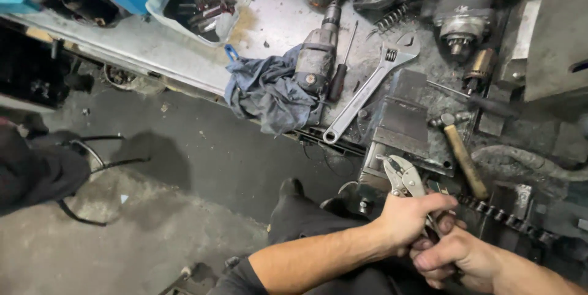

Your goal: The person works on a small metal part held in a bench vise. They clamp the part with locking pliers, strike it with a ball-peen hammer, reposition the part and pliers between strikes, and finally set the pliers down and reach for another tool.

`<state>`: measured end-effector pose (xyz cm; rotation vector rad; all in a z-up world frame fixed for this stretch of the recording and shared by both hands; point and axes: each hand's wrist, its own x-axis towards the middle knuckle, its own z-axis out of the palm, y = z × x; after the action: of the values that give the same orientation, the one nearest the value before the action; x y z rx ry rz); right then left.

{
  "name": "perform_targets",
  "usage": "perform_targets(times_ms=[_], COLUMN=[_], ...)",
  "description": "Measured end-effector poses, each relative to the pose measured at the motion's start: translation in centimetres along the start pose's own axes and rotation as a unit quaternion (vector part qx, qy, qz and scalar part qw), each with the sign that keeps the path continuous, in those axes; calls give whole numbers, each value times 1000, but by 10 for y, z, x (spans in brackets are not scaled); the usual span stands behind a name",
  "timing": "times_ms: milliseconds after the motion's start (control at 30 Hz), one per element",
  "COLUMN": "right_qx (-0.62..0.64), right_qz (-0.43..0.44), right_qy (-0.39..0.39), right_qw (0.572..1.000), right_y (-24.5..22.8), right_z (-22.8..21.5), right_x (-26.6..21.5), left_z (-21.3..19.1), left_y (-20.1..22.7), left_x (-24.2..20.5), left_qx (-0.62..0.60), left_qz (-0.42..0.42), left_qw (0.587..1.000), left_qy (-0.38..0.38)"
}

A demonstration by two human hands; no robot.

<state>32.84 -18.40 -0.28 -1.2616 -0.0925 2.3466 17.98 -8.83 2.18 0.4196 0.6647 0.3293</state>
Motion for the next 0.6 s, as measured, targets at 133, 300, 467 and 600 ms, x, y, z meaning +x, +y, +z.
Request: perform_targets(times_ms=[133, 300, 467, 600], right_qx=[35, 153, 215, 249], right_qz=[-57, -94, -171, -264], right_qy=[-9, 6, 24, 18], right_qw=[998, 984, 961, 932], right_y=[17, 44, 61, 57], right_z=[23, 60, 95, 132], right_x=[7, 32, 64, 86], left_z=[-9, -28, -45, -63], left_y=[14, 38, 57, 70], left_x=[-13, -24, -27, -20], left_qx=[34, 103, 139, 211], left_qz=[-74, -120, -161, -215], left_qw=[996, 984, 970, 944], left_qy=[-37, -81, -121, -136])
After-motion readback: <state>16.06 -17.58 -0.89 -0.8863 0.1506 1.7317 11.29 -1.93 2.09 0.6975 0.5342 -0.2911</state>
